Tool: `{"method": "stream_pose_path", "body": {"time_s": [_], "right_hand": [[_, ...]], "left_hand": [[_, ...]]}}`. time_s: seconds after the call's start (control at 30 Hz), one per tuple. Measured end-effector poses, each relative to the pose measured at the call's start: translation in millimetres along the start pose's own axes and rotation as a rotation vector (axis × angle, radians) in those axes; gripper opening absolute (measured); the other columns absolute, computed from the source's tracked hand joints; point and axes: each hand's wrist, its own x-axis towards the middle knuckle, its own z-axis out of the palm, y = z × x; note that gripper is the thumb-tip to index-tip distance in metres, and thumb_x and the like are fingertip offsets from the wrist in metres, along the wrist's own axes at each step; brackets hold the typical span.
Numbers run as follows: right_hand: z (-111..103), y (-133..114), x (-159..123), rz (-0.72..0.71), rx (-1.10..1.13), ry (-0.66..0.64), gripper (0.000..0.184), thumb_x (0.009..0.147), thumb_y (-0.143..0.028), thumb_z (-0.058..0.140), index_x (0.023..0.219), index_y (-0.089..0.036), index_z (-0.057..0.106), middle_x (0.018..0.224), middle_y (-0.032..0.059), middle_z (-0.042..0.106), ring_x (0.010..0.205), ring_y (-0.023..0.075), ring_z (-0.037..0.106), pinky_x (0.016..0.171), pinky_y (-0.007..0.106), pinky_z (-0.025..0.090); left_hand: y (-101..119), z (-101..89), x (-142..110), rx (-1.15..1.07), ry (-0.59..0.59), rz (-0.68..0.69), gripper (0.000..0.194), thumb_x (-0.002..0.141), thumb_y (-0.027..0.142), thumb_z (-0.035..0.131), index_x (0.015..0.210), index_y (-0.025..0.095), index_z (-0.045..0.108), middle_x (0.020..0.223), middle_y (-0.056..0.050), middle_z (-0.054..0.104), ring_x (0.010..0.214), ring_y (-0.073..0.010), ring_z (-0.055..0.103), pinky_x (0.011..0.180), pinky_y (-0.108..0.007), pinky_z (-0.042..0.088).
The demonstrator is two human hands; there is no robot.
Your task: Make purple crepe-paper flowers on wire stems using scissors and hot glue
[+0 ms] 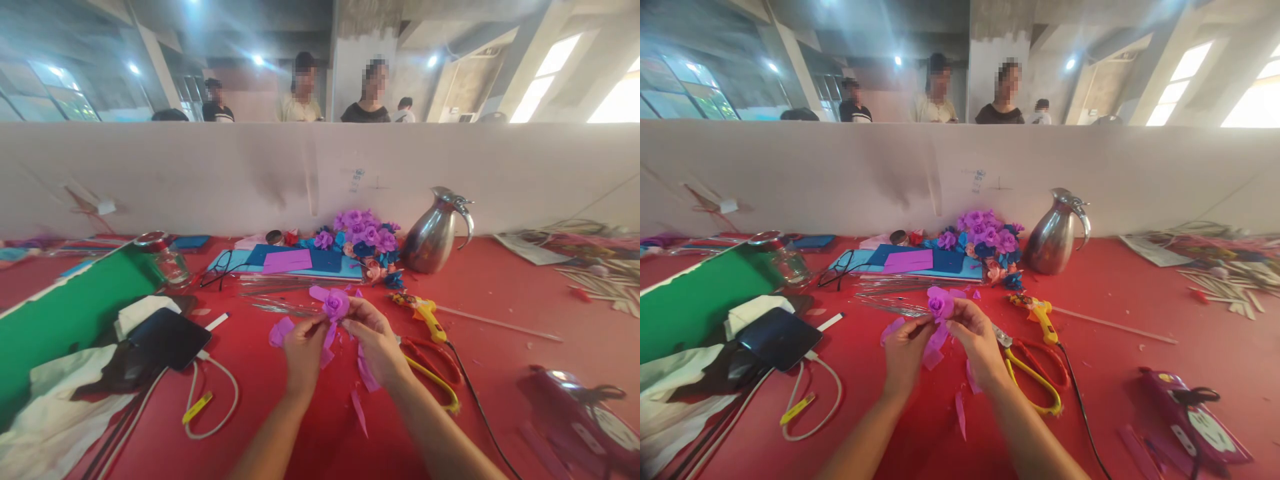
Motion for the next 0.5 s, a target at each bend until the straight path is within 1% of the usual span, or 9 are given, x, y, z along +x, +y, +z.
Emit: {"method": "stream_pose_path", "body": {"time_s": [0.1,0.17,0.2,0.27,0.33,0.4,0.5], "right_hand": [[-0.6,0.8,-0.1,0.009,0.073,0.085,0.03,0.067,-0.022,0.068,0.097,-0.021,0.067,0.075,0.0006,0.064,0.067,0.0141,0.056,0.066,0.027,0.043],[0.2,2.0,0.0,0.013,0.077,0.156,0.027,0.067,-0.023,0.068,0.094,-0.021,0.067,0.071,-0.0008,0.063,0.059,0.012,0.052,0.06,0.025,0.04],[1.2,2.6,0.0,0.016,0.047,0.172,0.024,0.066,-0.024,0.069,0.09,-0.021,0.068,0.07,-0.0007,0.063,0.059,0.012,0.052,0.059,0.025,0.04],[3.9,3.6,0.0,0.017,-0.044,0.158,0.015,0.065,-0.025,0.071,0.079,-0.02,0.069,0.071,0.0002,0.065,0.063,0.014,0.054,0.064,0.026,0.041],[6.7,4.3,-0.2,0.008,-0.114,0.102,0.012,0.064,-0.027,0.073,0.074,-0.02,0.069,0.073,0.0013,0.067,0.07,0.0171,0.057,0.071,0.029,0.043],[8.5,5.3,-0.6,-0.017,-0.147,0.072,0.014,0.066,-0.029,0.074,0.075,-0.021,0.07,0.076,0.0018,0.067,0.074,0.0189,0.058,0.075,0.031,0.044],[8.1,7.6,-1.2,-0.068,-0.2,0.066,0.015,0.068,-0.029,0.073,0.081,-0.021,0.071,0.078,0.0019,0.067,0.076,0.0193,0.057,0.074,0.031,0.044]], "left_hand": [[0.3,1.2,-0.4,-0.009,0.013,-0.025,0.012,0.062,0.025,0.071,0.072,0.021,0.075,0.074,-0.004,0.075,0.073,-0.0219,0.069,0.074,-0.034,0.054],[0.7,1.3,-1.3,0.004,0.013,-0.025,0.012,0.062,0.025,0.071,0.073,0.021,0.075,0.074,-0.004,0.075,0.074,-0.022,0.069,0.074,-0.034,0.054],[0.9,1.2,-1.7,0.014,0.008,-0.02,0.012,0.062,0.026,0.072,0.073,0.021,0.075,0.075,-0.004,0.075,0.074,-0.0222,0.069,0.074,-0.034,0.054],[1.2,0.7,-2.7,0.033,-0.012,-0.004,0.013,0.063,0.027,0.072,0.074,0.021,0.076,0.076,-0.005,0.075,0.075,-0.0225,0.069,0.074,-0.033,0.054],[1.3,0.3,-3.4,0.046,-0.034,0.007,0.013,0.065,0.029,0.071,0.074,0.02,0.076,0.076,-0.006,0.075,0.075,-0.0227,0.069,0.073,-0.033,0.053],[1.7,0.1,-3.9,0.051,-0.045,0.019,0.013,0.066,0.029,0.07,0.074,0.02,0.076,0.076,-0.006,0.075,0.074,-0.0227,0.069,0.072,-0.032,0.053],[2.3,0.1,-4.6,0.059,-0.046,0.044,0.014,0.067,0.03,0.07,0.074,0.02,0.076,0.074,-0.006,0.075,0.073,-0.023,0.069,0.07,-0.033,0.054]]}}
